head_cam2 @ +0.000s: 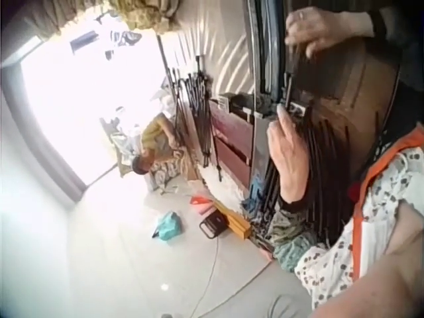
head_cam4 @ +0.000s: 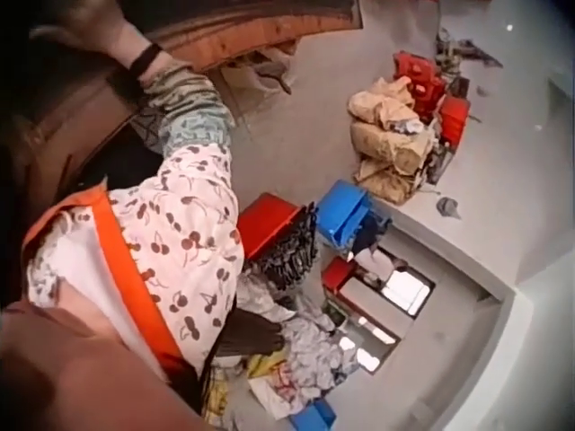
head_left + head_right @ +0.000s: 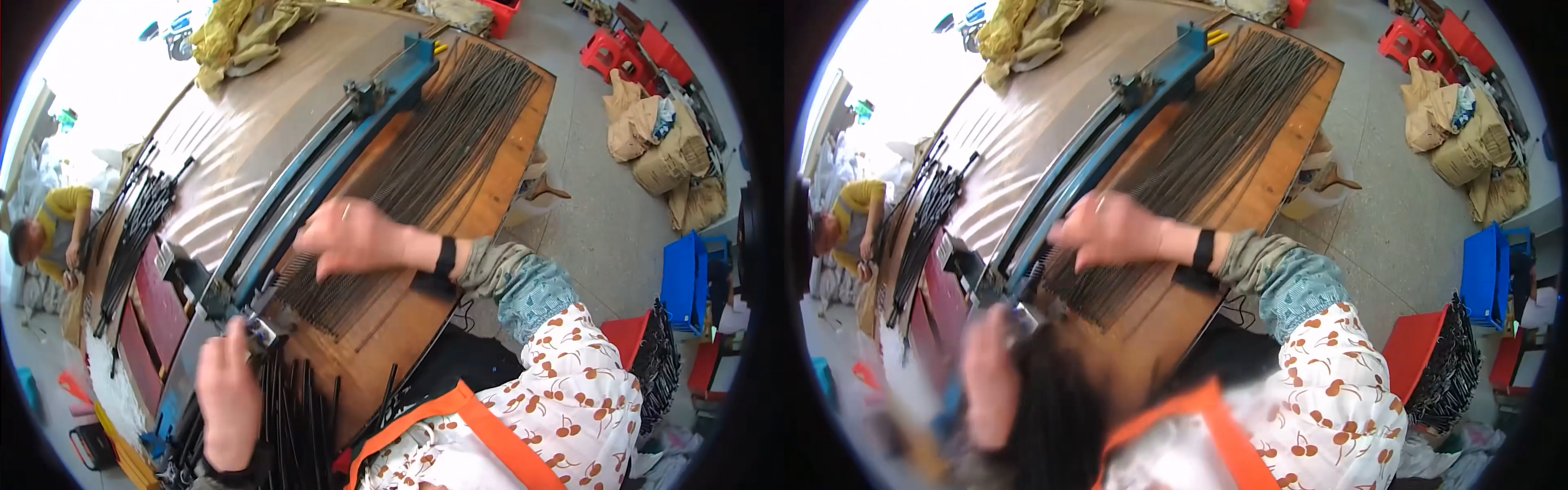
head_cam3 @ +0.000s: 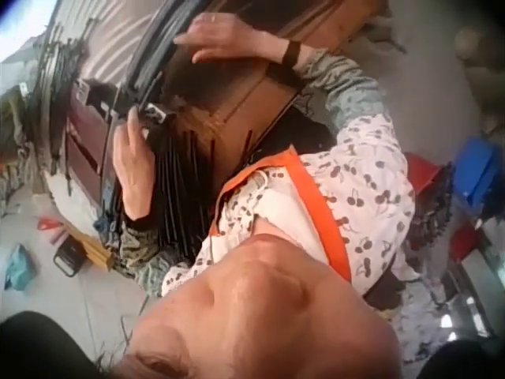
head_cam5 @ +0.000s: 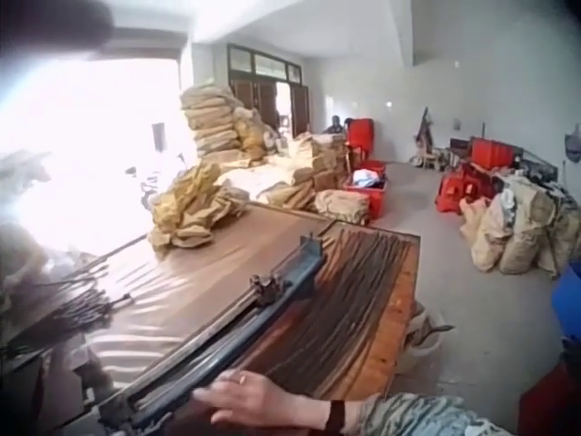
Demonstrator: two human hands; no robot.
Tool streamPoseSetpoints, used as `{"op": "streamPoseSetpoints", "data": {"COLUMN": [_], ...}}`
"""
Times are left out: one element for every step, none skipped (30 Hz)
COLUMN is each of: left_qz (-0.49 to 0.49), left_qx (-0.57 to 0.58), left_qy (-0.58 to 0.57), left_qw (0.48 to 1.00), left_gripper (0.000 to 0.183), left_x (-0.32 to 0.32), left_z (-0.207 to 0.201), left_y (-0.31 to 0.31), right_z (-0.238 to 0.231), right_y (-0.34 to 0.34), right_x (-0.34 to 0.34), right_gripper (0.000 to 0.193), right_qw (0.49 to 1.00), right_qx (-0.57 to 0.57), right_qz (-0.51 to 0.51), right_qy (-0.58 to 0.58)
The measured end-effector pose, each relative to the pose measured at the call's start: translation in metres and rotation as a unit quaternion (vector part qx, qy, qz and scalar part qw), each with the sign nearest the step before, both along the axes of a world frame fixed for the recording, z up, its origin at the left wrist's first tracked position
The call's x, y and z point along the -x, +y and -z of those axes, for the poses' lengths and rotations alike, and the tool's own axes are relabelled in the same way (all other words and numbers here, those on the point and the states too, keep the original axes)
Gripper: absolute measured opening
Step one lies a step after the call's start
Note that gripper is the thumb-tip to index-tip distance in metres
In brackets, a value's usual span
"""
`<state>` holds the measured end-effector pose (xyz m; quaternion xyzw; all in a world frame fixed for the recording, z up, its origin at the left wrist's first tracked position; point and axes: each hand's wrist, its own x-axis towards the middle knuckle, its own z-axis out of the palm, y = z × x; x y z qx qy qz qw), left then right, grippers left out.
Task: The person picks up a black rod, slides a metal spring onto it, and places the rod into a machine. They pull a lever to secure the spring, slide a small component onto the rod, and then place the assembled piece onto a pile.
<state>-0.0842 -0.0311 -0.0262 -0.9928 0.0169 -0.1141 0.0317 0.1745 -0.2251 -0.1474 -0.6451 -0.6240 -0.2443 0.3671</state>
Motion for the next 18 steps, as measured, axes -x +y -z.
{"op": "streamPoseSetpoints", "data": {"left_qz": [-0.013,-0.02,-0.012,0.005,0.02,0.052,0.066,0.055,0.043,0.04,0.025,0.034,0.054,0.045,0.028,0.01,-0.013,-0.032], "left_qx": [-0.001,-0.011,-0.021,-0.042,-0.063,-0.058,-0.095,-0.079,-0.062,-0.07,-0.067,-0.059,-0.051,-0.055,-0.02,-0.032,-0.047,-0.066], "left_qy": [-0.008,-0.027,-0.024,0.006,0.038,0.042,0.044,0.038,0.032,0.027,0.035,0.055,0.076,0.055,0.037,0.019,-0.004,-0.002], "left_qw": [1.0,0.999,0.999,0.999,0.997,0.996,0.992,0.995,0.997,0.996,0.997,0.996,0.994,0.996,0.999,0.999,0.999,0.997], "left_gripper": [0.058,0.059,0.056,0.055,0.054,0.06,0.066,0.067,0.067,0.061,0.061,0.057,0.052,0.046,0.048,0.048,0.047,0.05], "left_x": [-0.005,-0.017,-0.028,-0.042,-0.056,-0.067,-0.074,-0.076,-0.076,-0.075,-0.07,-0.066,-0.062,-0.061,-0.06,-0.051,-0.043,-0.032], "left_z": [-0.017,-0.03,-0.028,-0.021,-0.012,-0.004,-0.004,-0.01,-0.017,-0.021,-0.015,-0.008,-0.005,-0.011,-0.023,-0.027,-0.029,-0.029], "left_y": [0.01,0.016,0.022,0.023,0.023,0.017,0.012,0.015,0.019,0.025,0.028,0.03,0.031,0.025,0.025,0.032,0.042,0.052], "right_z": [0.01,0.024,0.011,0.006,-0.001,0.001,0.004,0.01,0.02,0.051,0.033,0.018,-0.009,-0.027,-0.025,-0.024,-0.023,-0.021], "right_y": [-0.018,-0.026,-0.025,-0.009,0.008,0.007,0.007,0.004,0.001,-0.005,0.008,0.023,0.029,0.035,0.032,0.024,0.023,0.027], "right_x": [-0.029,-0.048,-0.054,-0.04,-0.03,-0.035,-0.048,-0.065,-0.081,-0.106,-0.082,-0.045,-0.006,0.013,0.005,-0.008,-0.016,-0.012], "right_gripper": [0.045,0.044,0.042,0.043,0.04,0.04,0.043,0.045,0.048,0.052,0.052,0.056,0.059,0.07,0.07,0.069,0.067,0.067], "right_qw": [0.988,0.984,0.979,0.985,0.994,0.994,0.994,0.992,0.989,0.978,0.981,0.986,0.986,0.991,0.991,0.989,0.984,0.983], "right_qx": [0.099,0.067,0.038,-0.002,-0.055,-0.056,-0.025,0.007,0.039,-0.006,-0.002,0.002,0.007,-0.035,-0.033,-0.052,-0.073,-0.073], "right_qz": [0.119,0.149,0.171,0.13,0.026,0.028,0.051,0.075,0.097,0.202,0.187,0.148,0.12,0.055,0.051,-0.006,-0.067,-0.072], "right_qy": [0.029,0.065,0.1,0.115,0.087,0.089,0.093,0.099,0.106,0.043,0.049,0.079,0.111,0.115,0.121,0.137,0.149,0.152]}}
